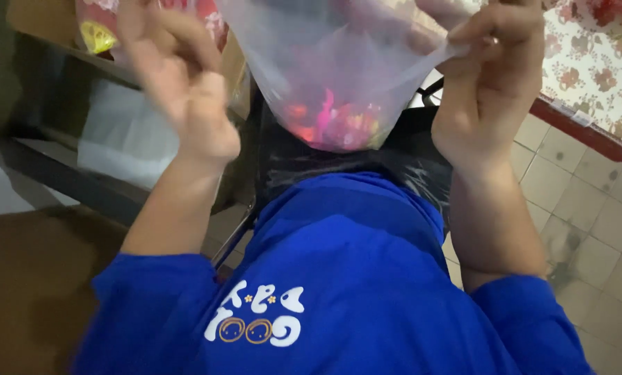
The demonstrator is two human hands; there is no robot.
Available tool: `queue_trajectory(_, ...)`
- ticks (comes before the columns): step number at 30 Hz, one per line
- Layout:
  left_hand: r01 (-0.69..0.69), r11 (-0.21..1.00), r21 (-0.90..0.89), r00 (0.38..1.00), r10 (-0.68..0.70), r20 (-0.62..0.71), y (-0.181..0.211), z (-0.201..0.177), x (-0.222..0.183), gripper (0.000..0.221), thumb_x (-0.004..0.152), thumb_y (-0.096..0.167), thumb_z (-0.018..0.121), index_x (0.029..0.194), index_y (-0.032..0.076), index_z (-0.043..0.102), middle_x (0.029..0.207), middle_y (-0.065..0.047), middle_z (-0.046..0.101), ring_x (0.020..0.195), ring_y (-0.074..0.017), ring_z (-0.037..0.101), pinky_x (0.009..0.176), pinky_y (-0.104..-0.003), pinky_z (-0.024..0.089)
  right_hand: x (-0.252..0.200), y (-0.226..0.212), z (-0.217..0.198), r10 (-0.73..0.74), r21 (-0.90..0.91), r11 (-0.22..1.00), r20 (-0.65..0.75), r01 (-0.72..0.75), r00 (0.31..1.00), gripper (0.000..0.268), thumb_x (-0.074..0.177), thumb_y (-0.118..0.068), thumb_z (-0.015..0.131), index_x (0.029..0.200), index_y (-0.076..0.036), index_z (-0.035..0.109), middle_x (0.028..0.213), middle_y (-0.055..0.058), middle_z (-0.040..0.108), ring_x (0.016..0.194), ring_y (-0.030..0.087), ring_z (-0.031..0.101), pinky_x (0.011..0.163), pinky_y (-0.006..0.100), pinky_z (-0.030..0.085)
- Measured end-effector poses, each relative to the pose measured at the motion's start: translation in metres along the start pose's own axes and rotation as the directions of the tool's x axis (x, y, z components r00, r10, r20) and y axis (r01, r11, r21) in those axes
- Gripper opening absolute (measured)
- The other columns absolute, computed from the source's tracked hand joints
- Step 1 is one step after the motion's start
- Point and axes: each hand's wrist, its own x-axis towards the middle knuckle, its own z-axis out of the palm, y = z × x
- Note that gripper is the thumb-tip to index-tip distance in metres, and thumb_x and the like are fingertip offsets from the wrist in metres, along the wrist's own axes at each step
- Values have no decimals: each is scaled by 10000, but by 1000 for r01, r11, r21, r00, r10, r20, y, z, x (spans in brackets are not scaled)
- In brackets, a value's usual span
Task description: The person assembles toy components by attaching a plastic handle and a small battery-operated light to a decorative toy, then places the assembled item into a clear plastic bag and puts it in a box.
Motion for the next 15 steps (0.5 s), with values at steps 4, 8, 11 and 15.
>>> queue_trajectory(4,128,965,228,954,-182,236,-39,-15,-32,850,1031,240,656,1672,184,102,1674,-62,314,1550,-261,409,1266,-425,420,-2,7,7,-9,84,996,-15,10,1000,168,1119,122,368,1103,-34,428,986,119,406,783,248,366,776,405,316)
queue_trajectory(8,443,892,-86,818,-363,447,-50,-10,-29,679,1071,371,690,1574,119,309,1563,-66,423,1486,-230,447,1264,-453,428,-8,17,12,8,245,969,18,-12,1000,261,1090,179,450,1145,-72,399,1411,173,492,1377,302,517,1058,428,531)
queue_trajectory(11,376,926,-12,843,-337,419,-62,-3,-28,286,1077,275,657,1202,61,514,1241,-73,554,1193,-209,562,1065,-371,465,-12,26,12,36,272,962,-20,-29,999,258,1080,152,343,1136,-93,403,1381,173,507,1360,278,513,1044,409,509)
queue_trajectory(15,294,937,189,884,-342,318,-48,1,-31,329,1084,319,619,862,90,535,850,4,488,778,-133,427,715,-267,332,-16,35,8,39,361,932,-58,-16,998,248,1066,145,326,1178,-69,382,1367,168,449,1355,249,482,1211,583,518)
